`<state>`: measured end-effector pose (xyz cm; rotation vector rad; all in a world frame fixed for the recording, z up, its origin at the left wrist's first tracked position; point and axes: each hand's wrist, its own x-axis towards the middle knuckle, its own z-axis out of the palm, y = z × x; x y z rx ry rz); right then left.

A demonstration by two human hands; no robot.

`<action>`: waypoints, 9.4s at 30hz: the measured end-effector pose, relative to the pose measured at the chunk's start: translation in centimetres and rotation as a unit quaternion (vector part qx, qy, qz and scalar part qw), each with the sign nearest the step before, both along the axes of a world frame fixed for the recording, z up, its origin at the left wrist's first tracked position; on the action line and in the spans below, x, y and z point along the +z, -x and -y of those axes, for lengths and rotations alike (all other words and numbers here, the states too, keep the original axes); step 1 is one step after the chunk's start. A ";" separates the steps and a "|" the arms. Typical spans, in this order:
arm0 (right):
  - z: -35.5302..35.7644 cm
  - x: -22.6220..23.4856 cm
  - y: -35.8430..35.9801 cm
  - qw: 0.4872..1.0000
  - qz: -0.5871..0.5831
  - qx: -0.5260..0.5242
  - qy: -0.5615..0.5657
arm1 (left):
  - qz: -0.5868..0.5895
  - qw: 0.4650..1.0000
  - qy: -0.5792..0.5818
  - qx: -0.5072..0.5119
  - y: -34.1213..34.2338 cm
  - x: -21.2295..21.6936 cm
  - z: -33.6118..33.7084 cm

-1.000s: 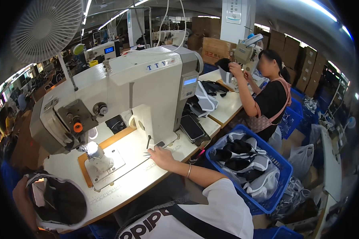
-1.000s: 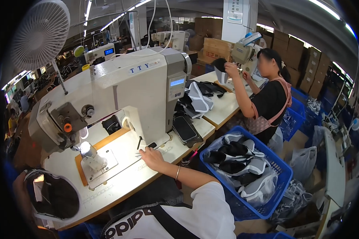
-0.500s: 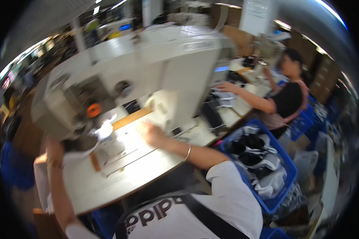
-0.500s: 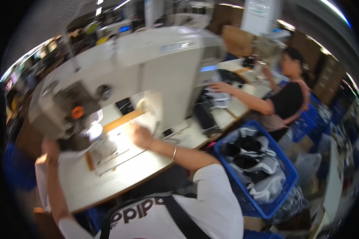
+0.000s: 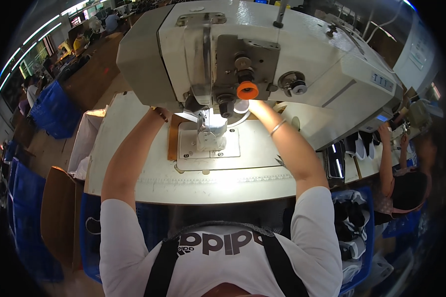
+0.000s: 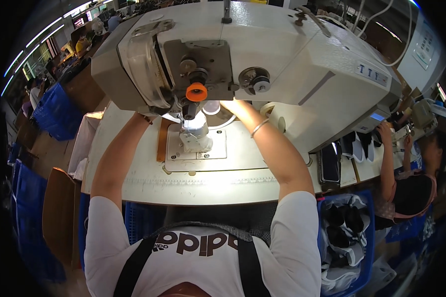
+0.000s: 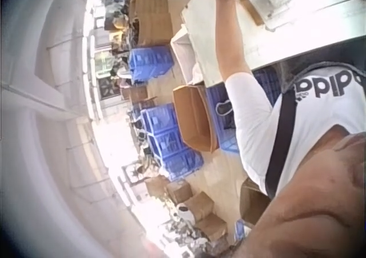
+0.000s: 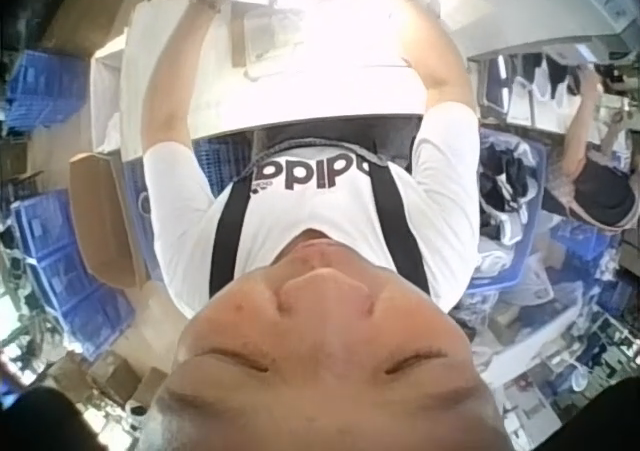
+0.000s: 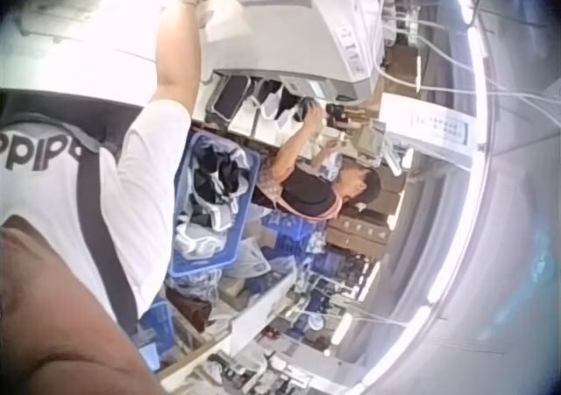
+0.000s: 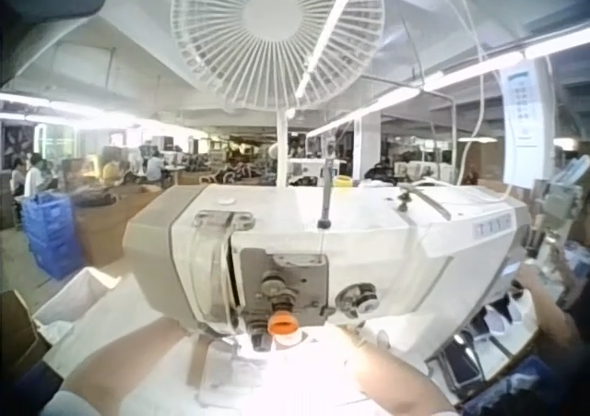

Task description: Using an industrial sewing machine to stitch together components of a black leather boot.

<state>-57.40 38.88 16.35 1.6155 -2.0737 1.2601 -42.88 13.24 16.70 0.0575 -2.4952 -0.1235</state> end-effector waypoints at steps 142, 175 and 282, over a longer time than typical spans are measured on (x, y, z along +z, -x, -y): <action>-41.7 15.9 1.4 -0.749 0.240 0.581 -0.211 | -0.101 0.967 0.092 -0.213 -10.9 -0.9 -8.7; -47.7 19.6 11.4 -0.852 -0.259 0.357 -0.283 | -0.077 0.967 0.081 -0.229 -11.0 -0.5 -8.5; -6.7 -6.1 -11.5 -0.886 0.457 0.070 0.029 | -0.101 0.954 -0.176 -0.221 -9.5 -5.2 -6.3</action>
